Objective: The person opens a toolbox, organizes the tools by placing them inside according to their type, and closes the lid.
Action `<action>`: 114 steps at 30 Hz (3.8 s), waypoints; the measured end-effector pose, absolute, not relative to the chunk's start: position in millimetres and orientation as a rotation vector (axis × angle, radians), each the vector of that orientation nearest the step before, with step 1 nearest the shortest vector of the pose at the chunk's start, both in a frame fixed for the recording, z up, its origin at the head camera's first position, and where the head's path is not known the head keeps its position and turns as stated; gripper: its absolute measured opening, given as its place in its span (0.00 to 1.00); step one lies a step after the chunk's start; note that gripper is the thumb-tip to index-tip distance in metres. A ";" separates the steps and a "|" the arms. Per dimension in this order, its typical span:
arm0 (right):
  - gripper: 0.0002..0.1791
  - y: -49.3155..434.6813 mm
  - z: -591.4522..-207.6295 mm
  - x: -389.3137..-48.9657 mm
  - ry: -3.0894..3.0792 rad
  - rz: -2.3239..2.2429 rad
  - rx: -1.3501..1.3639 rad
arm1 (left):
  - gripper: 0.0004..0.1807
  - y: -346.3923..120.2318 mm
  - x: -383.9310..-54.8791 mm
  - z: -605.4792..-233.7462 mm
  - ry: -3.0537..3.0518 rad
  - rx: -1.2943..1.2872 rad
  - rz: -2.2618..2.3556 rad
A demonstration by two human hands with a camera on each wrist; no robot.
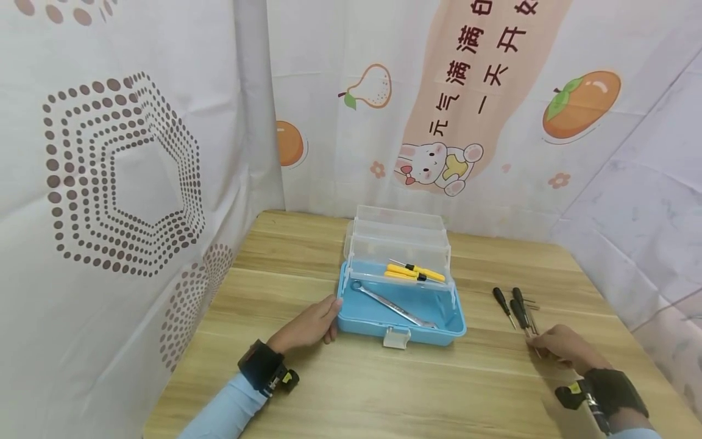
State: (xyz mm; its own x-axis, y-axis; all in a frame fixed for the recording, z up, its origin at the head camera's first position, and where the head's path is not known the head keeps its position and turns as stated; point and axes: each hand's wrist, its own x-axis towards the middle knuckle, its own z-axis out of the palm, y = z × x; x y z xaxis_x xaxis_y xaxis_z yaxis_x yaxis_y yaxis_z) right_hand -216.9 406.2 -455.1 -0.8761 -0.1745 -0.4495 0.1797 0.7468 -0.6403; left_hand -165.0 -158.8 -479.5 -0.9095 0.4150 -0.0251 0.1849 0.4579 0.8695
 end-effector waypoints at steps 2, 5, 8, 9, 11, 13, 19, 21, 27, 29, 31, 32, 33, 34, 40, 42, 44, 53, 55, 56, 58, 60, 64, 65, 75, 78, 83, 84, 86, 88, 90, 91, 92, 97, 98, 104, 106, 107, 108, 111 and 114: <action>0.22 405.8 -452.6 -216.1 2.398 -1.000 -0.013 | 0.26 -158.6 -165.1 -480.0 2.473 0.519 1.433; 0.20 404.8 -448.7 -214.7 2.341 -1.042 -0.002 | 0.26 -158.9 -165.2 -481.0 2.472 0.516 1.437; 0.17 404.1 -447.3 -213.2 2.311 -1.085 0.022 | 0.26 -159.1 -165.2 -481.2 2.468 0.517 1.437; 0.15 404.2 -446.7 -212.6 2.307 -1.100 0.028 | 0.26 -159.2 -165.2 -481.1 2.465 0.518 1.437; 0.14 404.2 -445.7 -212.0 2.308 -1.121 0.014 | 0.26 -159.5 -165.0 -481.1 2.461 0.520 1.437; 0.17 403.9 -444.1 -211.8 2.327 -1.127 0.013 | 0.26 -159.8 -164.9 -481.2 2.459 0.519 1.437; 0.22 407.0 -442.3 -208.7 2.352 -1.110 -0.001 | 0.26 -159.7 -165.1 -481.6 2.458 0.511 1.445; 0.21 407.3 -442.8 -206.4 2.345 -1.114 -0.030 | 0.26 -159.3 -165.2 -481.6 2.459 0.514 1.444; 0.19 405.0 -443.6 -201.4 2.370 -1.084 -0.037 | 0.26 -159.1 -165.1 -482.3 2.456 0.517 1.442; 0.19 406.2 -443.8 -200.4 2.376 -1.072 -0.010 | 0.27 -159.1 -165.1 -482.5 2.454 0.516 1.442; 0.19 407.2 -444.6 -199.8 2.385 -1.059 0.013 | 0.27 -158.9 -165.1 -482.6 2.453 0.513 1.442; 0.19 407.6 -445.4 -199.5 2.398 -1.056 0.020 | 0.27 -158.9 -165.1 -482.6 2.453 0.513 1.442; 0.19 407.7 -446.1 -199.3 2.412 -1.055 0.027 | 0.27 -158.9 -165.1 -482.6 2.453 0.512 1.442; 0.20 407.7 -446.6 -199.1 2.430 -1.050 0.033 | 0.27 -158.8 -165.2 -482.5 2.454 0.512 1.440; 0.22 404.5 -446.9 -200.2 2.530 -1.044 0.078 | 0.26 -158.8 -165.6 -481.3 2.464 0.512 1.433; 0.22 403.8 -446.5 -200.4 2.558 -1.040 0.090 | 0.25 -159.0 -165.5 -481.0 2.463 0.513 1.433; 0.23 403.0 -445.9 -200.9 2.597 -1.022 0.094 | 0.26 -159.0 -165.1 -480.5 2.460 0.513 1.433; 0.31 393.6 -437.3 -200.7 2.788 -0.965 0.081 | 0.26 -158.9 -164.5 -479.2 2.466 0.515 1.427; 0.31 391.3 -436.1 -199.8 2.832 -0.962 0.092 | 0.26 -158.8 -164.5 -479.3 2.467 0.514 1.426; 0.31 390.5 -435.7 -199.7 2.853 -0.963 0.100 | 0.26 -158.7 -164.4 -479.5 2.467 0.514 1.426; 0.31 389.5 -435.6 -199.9 2.890 -0.962 0.118 | 0.26 -158.5 -164.2 -479.7 2.469 0.515 1.426; 0.31 388.8 -435.6 -200.3 2.920 -0.954 0.136 | 0.26 -158.3 -164.0 -479.8 2.472 0.516 1.426; 0.30 387.6 -435.7 -200.5 2.977 -0.924 0.147 | 0.25 -158.0 -164.0 -479.7 2.474 0.520 1.429; 0.30 387.4 -435.9 -200.5 2.988 -0.919 0.147 | 0.25 -158.0 -164.1 -479.8 2.474 0.521 1.429; 0.27 382.4 -437.5 -202.2 3.063 -0.919 0.131 | 0.25 -156.9 -165.3 -479.5 2.488 0.531 1.410; 0.26 380.1 -437.5 -203.0 3.076 -0.934 0.136 | 0.25 -156.4 -165.5 -476.8 2.505 0.535 1.384; 0.26 378.3 -438.3 -205.3 3.099 -0.931 0.128 | 0.24 -157.3 -165.9 -473.5 2.568 0.534 1.317; 0.26 377.9 -438.2 -205.7 3.101 -0.931 0.129 | 0.23 -157.6 -166.1 -473.4 2.577 0.536 1.307; 0.26 376.7 -437.8 -206.1 3.109 -0.925 0.128 | 0.23 -158.4 -166.4 -473.1 2.580 0.547 1.304; 0.26 375.2 -437.3 -206.1 3.110 -0.925 0.129 | 0.24 -159.4 -166.1 -472.7 2.565 0.555 1.310; 0.25 373.8 -437.0 -205.8 3.111 -0.928 0.123 | 0.23 -160.4 -166.1 -473.3 2.553 0.559 1.308; 0.25 373.2 -437.0 -205.6 3.117 -0.925 0.118 | 0.23 -160.7 -165.8 -473.4 2.543 0.562 1.313; 0.24 372.7 -437.2 -205.4 3.127 -0.919 0.112 | 0.23 -161.2 -165.6 -473.5 2.538 0.567 1.312; 0.22 371.0 -439.0 -204.9 3.175 -0.889 0.104 | 0.22 -162.2 -166.5 -474.2 2.520 0.604 1.311; 0.22 370.9 -439.3 -205.0 3.179 -0.888 0.108 | 0.21 -162.2 -166.6 -474.1 2.518 0.609 1.310; 0.23 370.6 -440.8 -207.5 3.167 -0.915 0.144 | 0.21 -162.8 -166.0 -473.1 2.504 0.610 1.299; 0.24 370.9 -441.5 -208.1 3.166 -0.916 0.155 | 0.21 -162.8 -167.0 -473.4 2.498 0.618 1.295; 0.23 371.0 -441.8 -208.3 3.168 -0.914 0.160 | 0.21 -162.9 -167.6 -473.3 2.495 0.618 1.288; 0.23 371.0 -442.1 -208.5 3.170 -0.916 0.160 | 0.21 -163.0 -168.2 -473.4 2.493 0.621 1.282; 0.22 370.0 -442.9 -209.1 3.175 -0.924 0.155 | 0.22 -163.6 -170.1 -473.4 2.483 0.622 1.274; 0.21 367.2 -442.9 -210.4 3.180 -0.929 0.140 | 0.22 -165.5 -170.0 -473.3 2.482 0.616 1.267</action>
